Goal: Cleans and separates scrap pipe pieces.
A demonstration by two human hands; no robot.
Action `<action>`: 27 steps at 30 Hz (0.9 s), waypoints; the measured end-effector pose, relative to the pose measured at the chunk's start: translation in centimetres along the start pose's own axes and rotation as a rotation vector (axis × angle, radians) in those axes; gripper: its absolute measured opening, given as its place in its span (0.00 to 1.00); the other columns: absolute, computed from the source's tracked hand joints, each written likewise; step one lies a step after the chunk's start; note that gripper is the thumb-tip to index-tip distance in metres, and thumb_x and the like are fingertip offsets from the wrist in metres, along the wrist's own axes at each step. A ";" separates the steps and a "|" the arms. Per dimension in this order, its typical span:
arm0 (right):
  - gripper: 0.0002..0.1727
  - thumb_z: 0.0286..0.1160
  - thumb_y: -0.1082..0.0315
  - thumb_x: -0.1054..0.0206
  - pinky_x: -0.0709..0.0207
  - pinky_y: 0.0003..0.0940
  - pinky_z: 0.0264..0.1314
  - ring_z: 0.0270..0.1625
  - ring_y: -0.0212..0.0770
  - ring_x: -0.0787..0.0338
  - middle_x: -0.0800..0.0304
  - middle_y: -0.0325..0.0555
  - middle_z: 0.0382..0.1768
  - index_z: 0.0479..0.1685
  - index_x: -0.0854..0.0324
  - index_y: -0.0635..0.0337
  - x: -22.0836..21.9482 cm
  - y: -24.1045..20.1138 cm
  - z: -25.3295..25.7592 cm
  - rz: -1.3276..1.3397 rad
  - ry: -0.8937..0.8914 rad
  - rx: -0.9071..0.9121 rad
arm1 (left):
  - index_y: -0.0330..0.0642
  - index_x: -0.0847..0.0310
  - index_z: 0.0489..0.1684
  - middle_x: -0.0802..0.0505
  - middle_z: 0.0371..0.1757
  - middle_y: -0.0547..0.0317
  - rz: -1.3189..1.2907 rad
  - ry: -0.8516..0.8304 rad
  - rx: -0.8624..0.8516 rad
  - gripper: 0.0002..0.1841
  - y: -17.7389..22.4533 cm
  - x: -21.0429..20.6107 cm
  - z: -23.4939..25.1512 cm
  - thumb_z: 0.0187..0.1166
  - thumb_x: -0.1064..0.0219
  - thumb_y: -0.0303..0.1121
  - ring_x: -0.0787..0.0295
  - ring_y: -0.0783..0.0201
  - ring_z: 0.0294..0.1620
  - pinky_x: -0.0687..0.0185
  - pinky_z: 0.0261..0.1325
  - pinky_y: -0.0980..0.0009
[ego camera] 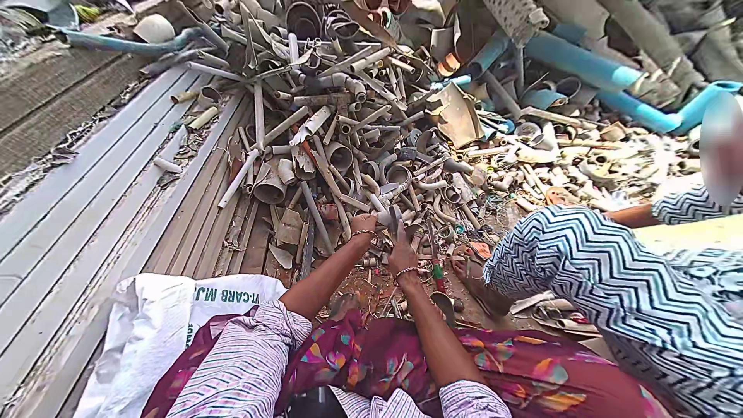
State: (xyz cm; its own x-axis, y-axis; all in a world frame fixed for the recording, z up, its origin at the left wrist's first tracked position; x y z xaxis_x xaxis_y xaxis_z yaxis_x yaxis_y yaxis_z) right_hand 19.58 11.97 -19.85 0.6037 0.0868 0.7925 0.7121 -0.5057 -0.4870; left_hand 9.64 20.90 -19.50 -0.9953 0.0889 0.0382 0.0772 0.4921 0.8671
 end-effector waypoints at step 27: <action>0.32 0.88 0.74 0.54 0.26 0.59 0.73 0.65 0.67 0.11 0.11 0.70 0.61 0.93 0.45 0.61 1.6 -4.0 -10.1 0.295 0.129 0.413 | 0.51 0.28 0.74 0.13 0.52 0.62 -0.377 -0.142 -0.244 0.25 3.0 1.4 -9.2 0.93 0.56 0.57 0.17 0.70 0.47 0.20 0.51 0.71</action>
State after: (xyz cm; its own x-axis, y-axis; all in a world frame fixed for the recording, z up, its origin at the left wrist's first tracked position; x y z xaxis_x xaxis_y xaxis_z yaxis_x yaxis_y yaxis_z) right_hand 14.05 5.42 -12.91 0.7694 -0.1281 0.6258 0.6161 -0.1099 -0.7799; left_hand 7.92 14.50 -12.29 -0.9323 0.0693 -0.3550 -0.3206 0.2966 0.8996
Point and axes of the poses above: each hand's wrist, its own z-axis towards the middle knuckle, its own x-axis out of the back of the hand, y = z × x, the point moved 8 cm from there along z, towards the middle knuckle
